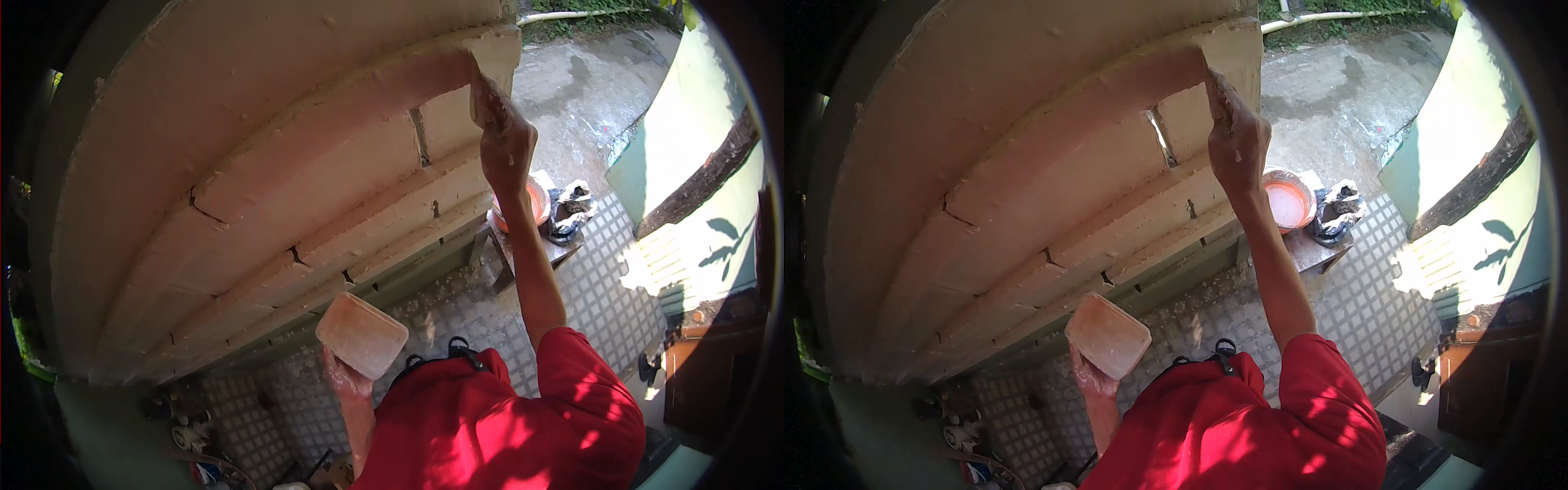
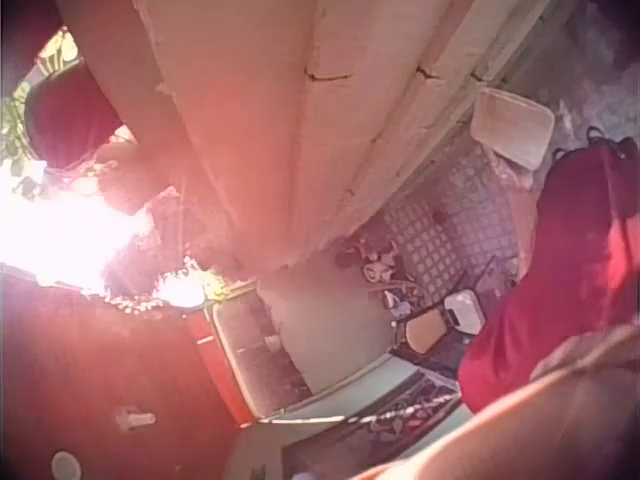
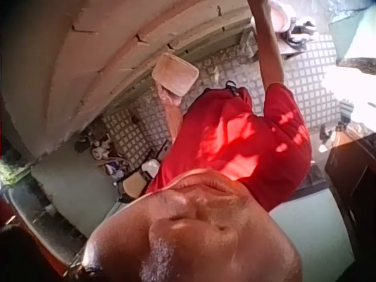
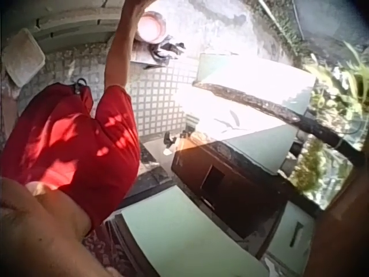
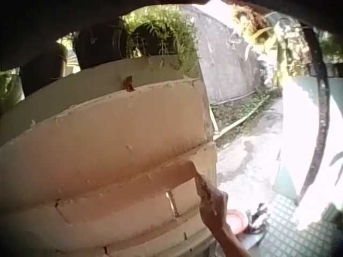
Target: Applying white patching compound or plaster to cracks in a wall using a putty knife and small container.
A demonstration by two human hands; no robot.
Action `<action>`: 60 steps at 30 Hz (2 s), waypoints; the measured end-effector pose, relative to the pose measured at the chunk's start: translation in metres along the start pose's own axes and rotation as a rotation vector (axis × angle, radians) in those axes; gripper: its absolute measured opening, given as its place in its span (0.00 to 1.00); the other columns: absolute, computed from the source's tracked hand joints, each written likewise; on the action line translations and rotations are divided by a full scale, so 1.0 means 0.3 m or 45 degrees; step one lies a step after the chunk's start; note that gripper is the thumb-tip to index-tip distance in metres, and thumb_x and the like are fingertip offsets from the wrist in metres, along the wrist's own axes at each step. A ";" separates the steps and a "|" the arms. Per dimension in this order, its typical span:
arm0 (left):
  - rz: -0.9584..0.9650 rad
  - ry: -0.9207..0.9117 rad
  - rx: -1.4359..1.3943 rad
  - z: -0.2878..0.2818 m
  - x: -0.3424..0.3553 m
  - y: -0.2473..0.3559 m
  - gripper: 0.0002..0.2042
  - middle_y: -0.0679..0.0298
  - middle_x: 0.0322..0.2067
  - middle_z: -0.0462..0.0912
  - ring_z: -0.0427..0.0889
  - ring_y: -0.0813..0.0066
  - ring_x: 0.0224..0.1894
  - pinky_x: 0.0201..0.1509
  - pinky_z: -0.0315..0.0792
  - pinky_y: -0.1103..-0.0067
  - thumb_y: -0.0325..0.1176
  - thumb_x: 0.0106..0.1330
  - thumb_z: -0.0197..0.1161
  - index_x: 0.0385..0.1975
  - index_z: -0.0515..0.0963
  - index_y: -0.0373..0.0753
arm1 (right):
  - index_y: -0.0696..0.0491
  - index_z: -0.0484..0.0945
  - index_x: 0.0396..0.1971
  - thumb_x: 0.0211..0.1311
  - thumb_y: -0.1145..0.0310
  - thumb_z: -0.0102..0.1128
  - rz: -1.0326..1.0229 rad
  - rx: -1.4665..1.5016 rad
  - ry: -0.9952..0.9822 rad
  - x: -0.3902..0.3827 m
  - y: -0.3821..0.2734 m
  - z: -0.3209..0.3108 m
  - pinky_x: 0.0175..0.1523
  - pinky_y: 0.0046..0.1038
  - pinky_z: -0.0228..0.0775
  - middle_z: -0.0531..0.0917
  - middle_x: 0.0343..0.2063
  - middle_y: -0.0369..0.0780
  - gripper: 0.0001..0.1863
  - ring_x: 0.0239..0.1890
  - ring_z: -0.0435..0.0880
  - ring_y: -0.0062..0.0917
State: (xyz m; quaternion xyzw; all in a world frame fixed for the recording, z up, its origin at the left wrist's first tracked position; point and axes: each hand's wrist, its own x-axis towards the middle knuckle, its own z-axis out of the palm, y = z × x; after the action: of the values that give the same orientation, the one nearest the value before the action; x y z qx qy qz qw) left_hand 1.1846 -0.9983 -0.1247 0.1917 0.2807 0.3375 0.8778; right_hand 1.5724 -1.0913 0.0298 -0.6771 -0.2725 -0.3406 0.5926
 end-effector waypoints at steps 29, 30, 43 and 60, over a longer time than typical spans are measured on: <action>-0.007 -0.009 -0.073 -0.021 0.025 0.052 0.28 0.59 0.65 0.70 0.70 0.55 0.65 0.67 0.68 0.55 0.50 0.71 0.56 0.67 0.64 0.43 | 0.55 0.77 0.58 0.66 0.79 0.51 0.061 0.061 -0.069 -0.158 -0.192 0.087 0.49 0.31 0.77 0.83 0.48 0.52 0.20 0.48 0.86 0.36; -0.011 0.003 -0.064 -0.021 0.022 0.053 0.28 0.59 0.65 0.70 0.70 0.55 0.65 0.67 0.68 0.56 0.50 0.70 0.56 0.67 0.65 0.43 | 0.54 0.78 0.57 0.68 0.77 0.53 0.061 -0.011 0.014 -0.119 -0.152 0.073 0.49 0.29 0.78 0.84 0.47 0.51 0.19 0.47 0.87 0.34; -0.060 0.017 -0.064 -0.012 0.057 0.027 0.28 0.59 0.65 0.70 0.71 0.55 0.64 0.66 0.69 0.56 0.48 0.72 0.54 0.67 0.64 0.43 | 0.53 0.78 0.57 0.55 0.85 0.49 -0.150 0.095 -0.178 -0.172 -0.258 0.172 0.44 0.39 0.79 0.84 0.45 0.49 0.27 0.41 0.86 0.43; -0.003 -0.032 -0.097 0.019 0.019 0.014 0.28 0.60 0.65 0.70 0.70 0.56 0.65 0.67 0.68 0.56 0.49 0.72 0.54 0.67 0.64 0.43 | 0.50 0.79 0.56 0.63 0.81 0.48 -0.169 -0.006 -0.067 -0.090 -0.180 0.051 0.45 0.32 0.78 0.83 0.46 0.52 0.23 0.46 0.87 0.38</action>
State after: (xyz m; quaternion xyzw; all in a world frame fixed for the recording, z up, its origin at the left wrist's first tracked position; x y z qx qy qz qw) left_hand 1.1895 -0.9922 -0.1202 0.1619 0.2567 0.3445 0.8884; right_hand 1.5161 -1.0673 0.0410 -0.6676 -0.3316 -0.3619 0.5598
